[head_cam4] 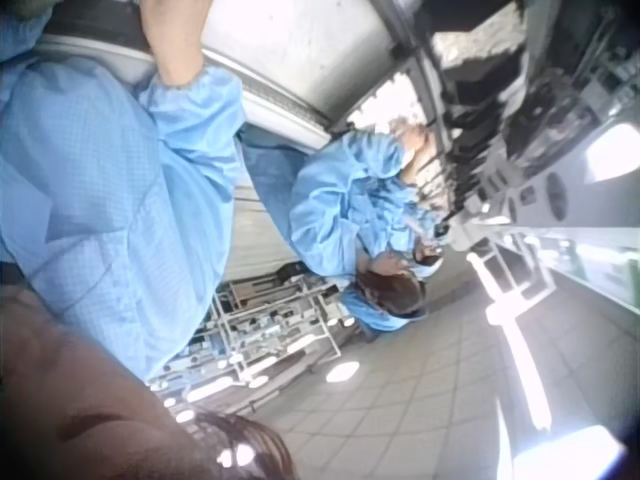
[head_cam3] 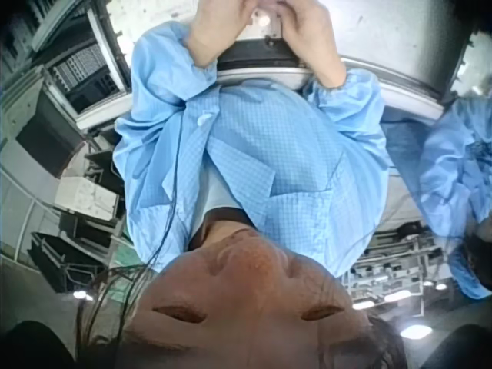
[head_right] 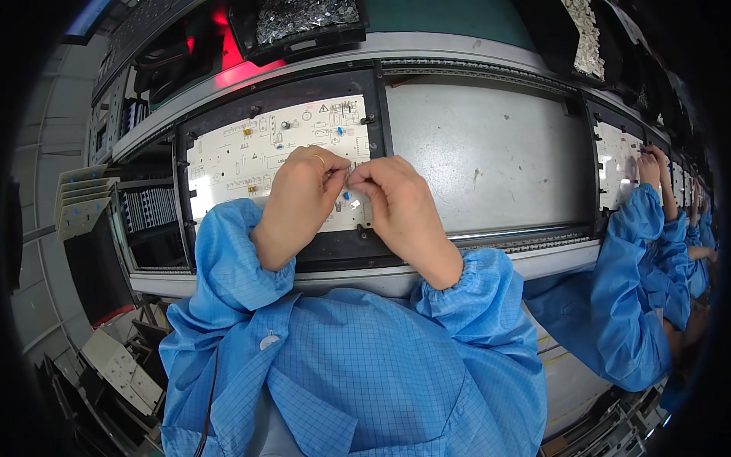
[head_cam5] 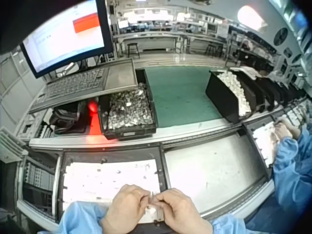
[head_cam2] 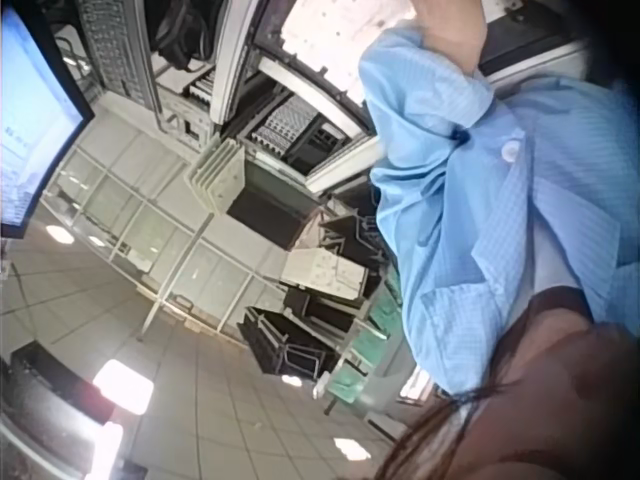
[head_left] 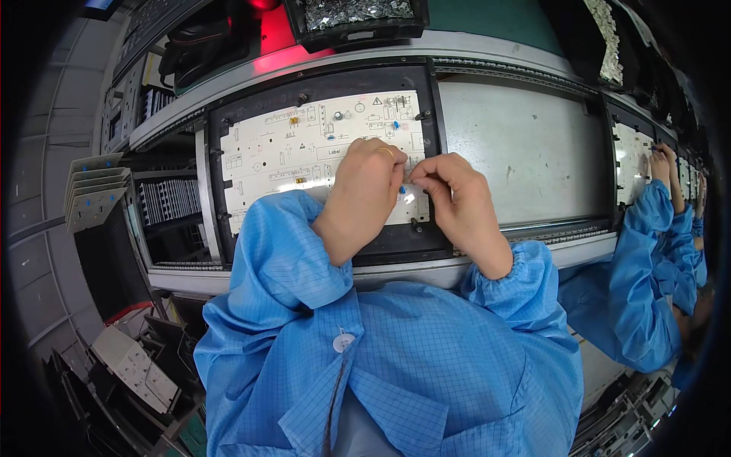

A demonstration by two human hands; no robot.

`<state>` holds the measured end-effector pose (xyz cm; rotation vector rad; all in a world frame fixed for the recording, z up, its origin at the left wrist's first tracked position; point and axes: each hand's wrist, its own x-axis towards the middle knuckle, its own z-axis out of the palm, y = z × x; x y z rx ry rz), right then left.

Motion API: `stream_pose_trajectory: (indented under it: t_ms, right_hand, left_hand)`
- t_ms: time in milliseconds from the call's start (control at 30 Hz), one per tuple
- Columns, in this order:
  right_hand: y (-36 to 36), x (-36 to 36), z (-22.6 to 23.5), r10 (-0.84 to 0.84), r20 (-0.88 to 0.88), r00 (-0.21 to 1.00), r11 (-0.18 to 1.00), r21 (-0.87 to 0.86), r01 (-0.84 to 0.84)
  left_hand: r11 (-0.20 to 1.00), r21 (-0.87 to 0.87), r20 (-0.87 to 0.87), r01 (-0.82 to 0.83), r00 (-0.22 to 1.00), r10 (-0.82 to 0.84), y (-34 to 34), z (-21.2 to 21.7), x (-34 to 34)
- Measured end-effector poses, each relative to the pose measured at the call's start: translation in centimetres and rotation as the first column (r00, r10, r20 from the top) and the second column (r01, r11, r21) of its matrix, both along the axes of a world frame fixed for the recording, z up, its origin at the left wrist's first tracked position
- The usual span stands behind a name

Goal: Assembling electronic components onto LED panels at a manual assembly station.

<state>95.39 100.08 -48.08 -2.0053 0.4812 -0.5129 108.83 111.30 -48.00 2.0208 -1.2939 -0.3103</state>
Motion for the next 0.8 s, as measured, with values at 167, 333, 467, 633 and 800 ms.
stream_pose_trajectory:
  t_ms: [167,333,467,633,800]
  right_hand:
    - [0.1,-0.6,0.7,0.076,-0.050,0.996,0.981,-0.173,-0.083]
    - [0.8,-0.6,0.1,0.093,-0.139,0.986,0.939,-0.316,-0.133]
    - [0.4,-0.6,0.2,0.089,-0.092,0.992,0.936,-0.332,-0.115]
    - [-0.5,0.9,1.5,-0.100,-0.211,0.972,0.991,-0.112,0.078]
    - [-0.7,2.6,1.8,-0.112,-0.341,0.933,0.993,-0.076,0.092]
  left_hand:
    - [0.999,-0.006,0.035,0.045,0.998,-0.045,-0.1,0.6,0.1]
    - [0.999,-0.006,0.062,-0.052,0.997,0.053,2.6,2.5,1.2]
    - [0.997,0.059,0.065,-0.043,0.997,0.039,4.8,2.3,-0.3]
    - [0.999,0.029,0.040,-0.029,0.999,0.028,5.0,1.2,-1.0]
    - [0.998,-0.043,-0.013,0.044,0.999,-0.044,5.3,2.0,-0.2]
